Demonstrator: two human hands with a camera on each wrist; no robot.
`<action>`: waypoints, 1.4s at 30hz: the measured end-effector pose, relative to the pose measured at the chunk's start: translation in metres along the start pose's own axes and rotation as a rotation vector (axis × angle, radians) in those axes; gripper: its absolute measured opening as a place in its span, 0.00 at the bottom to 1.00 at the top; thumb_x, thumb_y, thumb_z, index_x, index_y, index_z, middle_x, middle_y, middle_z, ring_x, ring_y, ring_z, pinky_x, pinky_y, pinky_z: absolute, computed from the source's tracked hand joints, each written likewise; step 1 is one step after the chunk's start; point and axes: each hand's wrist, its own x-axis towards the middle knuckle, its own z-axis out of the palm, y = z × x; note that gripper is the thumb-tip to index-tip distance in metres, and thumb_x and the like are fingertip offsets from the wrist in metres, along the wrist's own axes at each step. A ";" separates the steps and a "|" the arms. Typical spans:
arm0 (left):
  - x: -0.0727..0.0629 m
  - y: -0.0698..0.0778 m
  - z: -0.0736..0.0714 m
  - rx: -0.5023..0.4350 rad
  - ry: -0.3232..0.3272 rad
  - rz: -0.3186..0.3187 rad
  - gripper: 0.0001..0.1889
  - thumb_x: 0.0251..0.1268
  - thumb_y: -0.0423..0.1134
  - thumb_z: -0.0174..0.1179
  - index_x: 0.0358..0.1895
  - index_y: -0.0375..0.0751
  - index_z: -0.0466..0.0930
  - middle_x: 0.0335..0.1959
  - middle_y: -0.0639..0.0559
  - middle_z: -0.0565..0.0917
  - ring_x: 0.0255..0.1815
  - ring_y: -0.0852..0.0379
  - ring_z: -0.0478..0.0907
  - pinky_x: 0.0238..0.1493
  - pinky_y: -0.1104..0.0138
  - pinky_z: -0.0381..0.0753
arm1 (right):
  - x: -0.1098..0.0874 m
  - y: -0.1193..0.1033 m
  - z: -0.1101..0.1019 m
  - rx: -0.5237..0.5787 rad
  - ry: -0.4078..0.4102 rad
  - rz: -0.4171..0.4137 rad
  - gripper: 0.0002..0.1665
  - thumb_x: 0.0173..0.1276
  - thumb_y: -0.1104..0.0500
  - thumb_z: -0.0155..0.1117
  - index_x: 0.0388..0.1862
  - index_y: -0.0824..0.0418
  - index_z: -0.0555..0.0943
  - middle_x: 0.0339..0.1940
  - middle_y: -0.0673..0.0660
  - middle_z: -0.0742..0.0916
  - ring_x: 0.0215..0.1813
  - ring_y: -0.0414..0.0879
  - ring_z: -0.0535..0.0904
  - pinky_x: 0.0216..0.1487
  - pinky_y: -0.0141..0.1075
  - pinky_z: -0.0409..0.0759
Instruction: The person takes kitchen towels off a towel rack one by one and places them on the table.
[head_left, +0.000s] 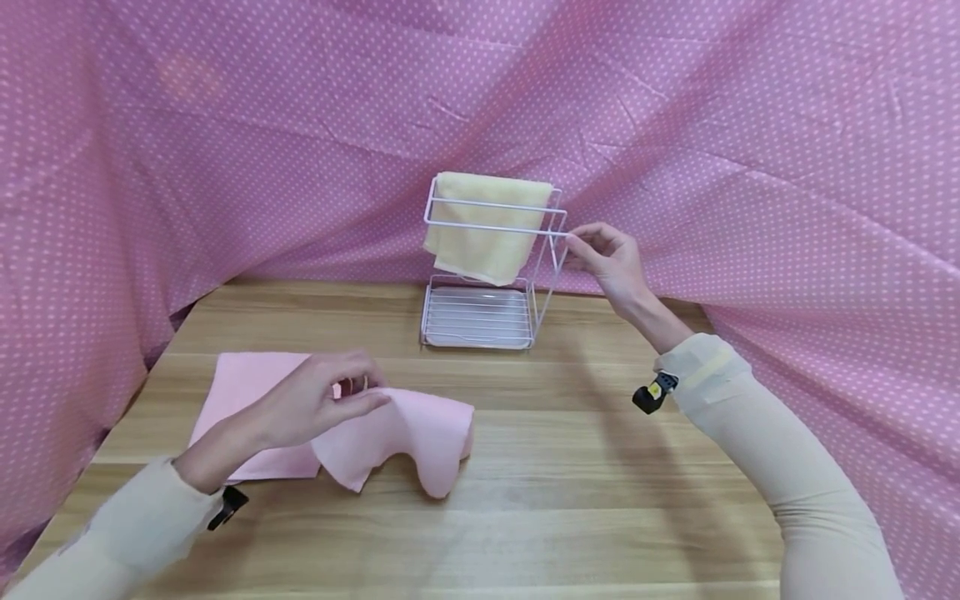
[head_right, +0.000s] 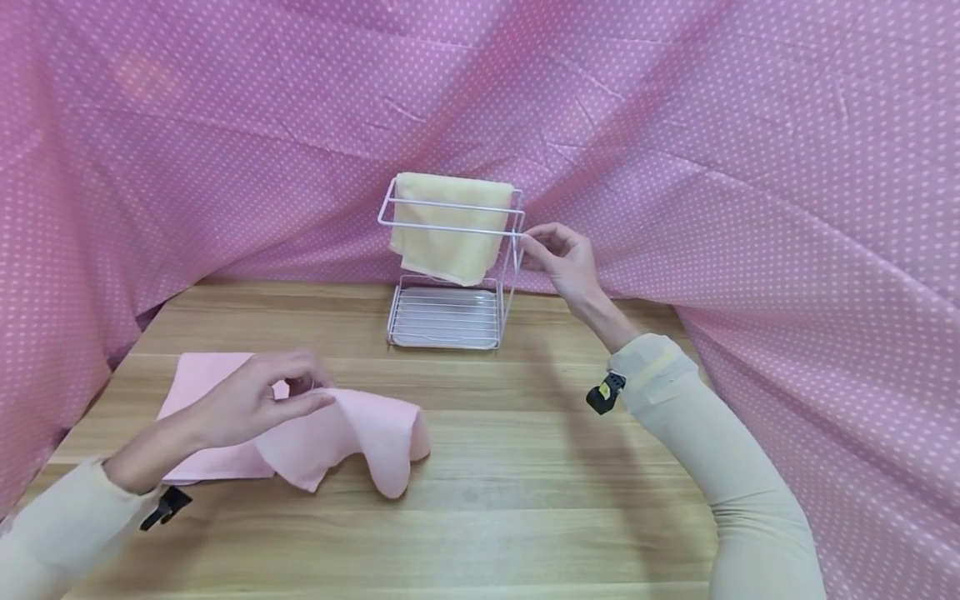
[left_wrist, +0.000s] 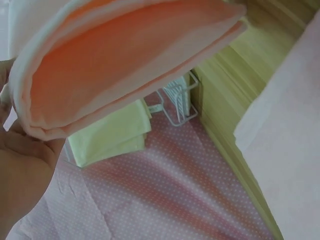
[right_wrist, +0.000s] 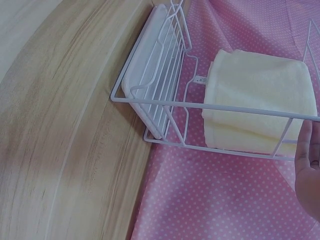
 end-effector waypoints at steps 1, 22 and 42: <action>-0.002 0.002 0.001 -0.005 -0.010 0.005 0.05 0.70 0.37 0.70 0.38 0.54 0.85 0.29 0.67 0.78 0.30 0.71 0.73 0.32 0.74 0.77 | 0.000 0.000 0.000 0.004 0.000 0.001 0.06 0.76 0.67 0.66 0.42 0.57 0.86 0.37 0.50 0.91 0.38 0.45 0.91 0.47 0.37 0.91; 0.028 -0.015 0.005 0.102 -0.169 -0.138 0.03 0.73 0.42 0.68 0.43 0.50 0.87 0.34 0.63 0.85 0.33 0.67 0.76 0.35 0.70 0.78 | 0.000 -0.001 0.001 0.036 0.001 0.007 0.06 0.75 0.67 0.67 0.41 0.57 0.87 0.37 0.53 0.92 0.38 0.45 0.90 0.45 0.35 0.91; 0.054 -0.063 0.019 0.091 -0.226 -0.169 0.03 0.72 0.40 0.68 0.44 0.48 0.89 0.39 0.57 0.89 0.36 0.63 0.78 0.41 0.68 0.80 | 0.001 -0.001 0.001 0.005 0.005 0.009 0.07 0.75 0.68 0.66 0.41 0.56 0.87 0.36 0.50 0.91 0.37 0.45 0.91 0.46 0.37 0.91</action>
